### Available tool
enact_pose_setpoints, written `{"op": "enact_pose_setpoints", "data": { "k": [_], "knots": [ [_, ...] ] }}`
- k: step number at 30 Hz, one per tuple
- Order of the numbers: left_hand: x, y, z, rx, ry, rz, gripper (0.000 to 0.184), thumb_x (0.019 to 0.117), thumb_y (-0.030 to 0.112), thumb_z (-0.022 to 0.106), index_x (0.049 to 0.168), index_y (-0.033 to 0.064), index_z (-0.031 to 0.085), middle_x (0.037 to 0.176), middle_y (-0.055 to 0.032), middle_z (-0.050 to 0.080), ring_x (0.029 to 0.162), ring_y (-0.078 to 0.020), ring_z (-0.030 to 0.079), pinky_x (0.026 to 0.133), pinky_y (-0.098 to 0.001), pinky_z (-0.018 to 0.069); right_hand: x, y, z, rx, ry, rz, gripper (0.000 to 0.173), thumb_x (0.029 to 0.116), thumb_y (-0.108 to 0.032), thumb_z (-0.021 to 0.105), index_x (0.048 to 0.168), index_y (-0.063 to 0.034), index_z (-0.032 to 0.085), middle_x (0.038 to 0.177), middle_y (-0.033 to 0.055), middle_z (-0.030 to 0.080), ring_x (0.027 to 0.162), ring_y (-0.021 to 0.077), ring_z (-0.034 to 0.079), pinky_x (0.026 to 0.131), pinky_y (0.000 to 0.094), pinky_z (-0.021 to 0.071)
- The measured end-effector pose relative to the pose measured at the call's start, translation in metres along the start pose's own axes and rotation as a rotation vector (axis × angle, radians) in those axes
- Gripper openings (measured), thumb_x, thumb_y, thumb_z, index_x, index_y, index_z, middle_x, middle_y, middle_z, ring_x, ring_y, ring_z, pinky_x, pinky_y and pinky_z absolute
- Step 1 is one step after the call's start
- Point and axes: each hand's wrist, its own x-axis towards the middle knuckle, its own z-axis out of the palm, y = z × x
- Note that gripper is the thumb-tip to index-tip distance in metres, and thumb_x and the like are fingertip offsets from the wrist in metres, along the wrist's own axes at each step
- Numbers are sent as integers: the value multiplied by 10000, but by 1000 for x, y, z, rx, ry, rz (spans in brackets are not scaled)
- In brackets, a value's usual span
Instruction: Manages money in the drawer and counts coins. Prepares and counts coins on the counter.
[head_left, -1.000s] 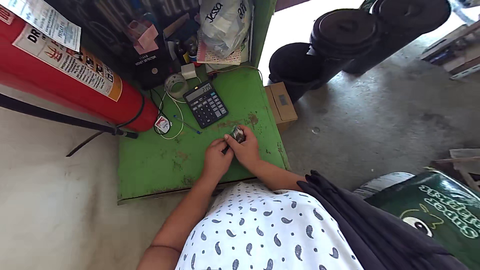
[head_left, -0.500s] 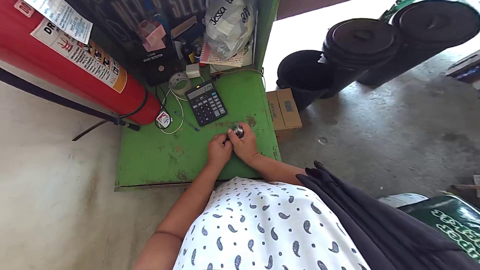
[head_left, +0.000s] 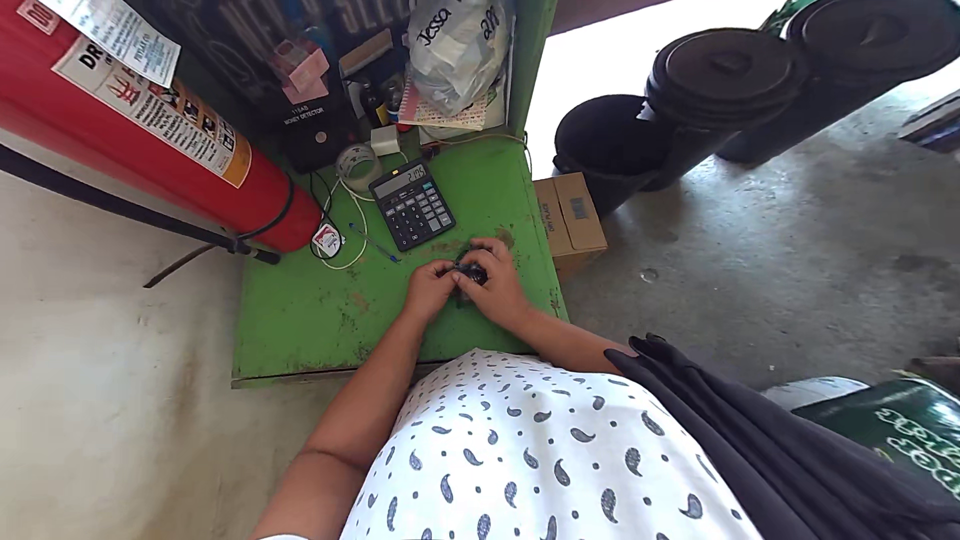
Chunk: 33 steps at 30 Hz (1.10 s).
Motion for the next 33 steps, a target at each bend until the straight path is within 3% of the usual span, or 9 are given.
{"op": "enact_pose_setpoints", "data": {
  "k": [2, 6, 11, 15, 22, 25, 29, 31, 33],
  "knots": [
    [-1, -2, -1, 17, 4, 14, 100, 989, 77, 665, 1027, -14, 680, 888, -116, 692, 743, -172, 676, 727, -363, 603, 3, -1, -5, -22, -75, 69, 191, 969, -221, 707, 1088, -75, 734, 1438, 158, 548, 1359, 320, 495, 1107, 502, 443],
    [-2, -7, -2, 94, 6, 101, 65, 970, 73, 663, 963, 15, 691, 873, -96, 697, 728, -166, 661, 703, -365, 584, 14, -10, -24, -120, -202, 181, 186, 930, -239, 765, 1053, -99, 760, 1376, 111, 592, 1280, 266, 561, 1043, 479, 501],
    [-5, -17, 5, 180, 69, 315, 63, 907, 54, 688, 850, 26, 683, 906, -80, 682, 752, -128, 634, 689, -302, 556, 23, -29, -27, -294, -301, 232, 95, 874, -175, 765, 925, -104, 727, 1274, 109, 581, 1193, 291, 563, 969, 484, 520],
    [-6, -19, 8, 197, 111, 394, 92, 886, 51, 696, 801, 19, 688, 905, -87, 692, 788, -121, 651, 720, -280, 563, 21, -42, -24, -453, -333, 226, 93, 922, -140, 676, 973, -78, 721, 1238, 151, 573, 1165, 325, 572, 954, 478, 525],
    [-8, -21, 12, 193, 140, 483, 87, 878, 45, 713, 796, 18, 704, 936, -91, 716, 842, -111, 685, 748, -252, 586, 7, -29, -19, -569, -238, 60, 134, 949, -131, 631, 984, -25, 704, 1087, 184, 587, 1018, 341, 622, 851, 456, 562],
    [-11, -24, 16, 234, 170, 576, 107, 869, 40, 676, 766, 8, 678, 951, -117, 722, 897, -140, 699, 781, -274, 587, 6, -18, -19, -582, -117, -17, 143, 949, -71, 628, 993, 49, 692, 1026, 231, 620, 956, 391, 660, 809, 504, 582],
    [-15, -27, 17, 260, 185, 616, 113, 900, 42, 663, 803, -11, 690, 1007, -148, 729, 991, -170, 707, 851, -288, 586, 10, -1, -30, -483, 25, -91, 110, 903, -35, 625, 811, 26, 622, 896, 184, 611, 836, 321, 643, 710, 451, 555],
    [-15, -28, 12, 236, 165, 580, 105, 925, 55, 673, 858, -20, 707, 1066, -162, 728, 1047, -175, 705, 891, -291, 588, 9, 6, -34, -363, 8, -188, 86, 915, -110, 663, 886, -30, 669, 1037, 150, 671, 998, 268, 666, 846, 402, 572],
    [-12, -30, 9, 202, 134, 557, 108, 943, 61, 673, 908, -30, 722, 1103, -175, 724, 1097, -189, 697, 940, -316, 581, 8, 4, -34, -308, -93, -175, 186, 931, -226, 728, 1029, -72, 761, 1181, 115, 691, 1122, 244, 657, 967, 410, 557]
  ]
}}
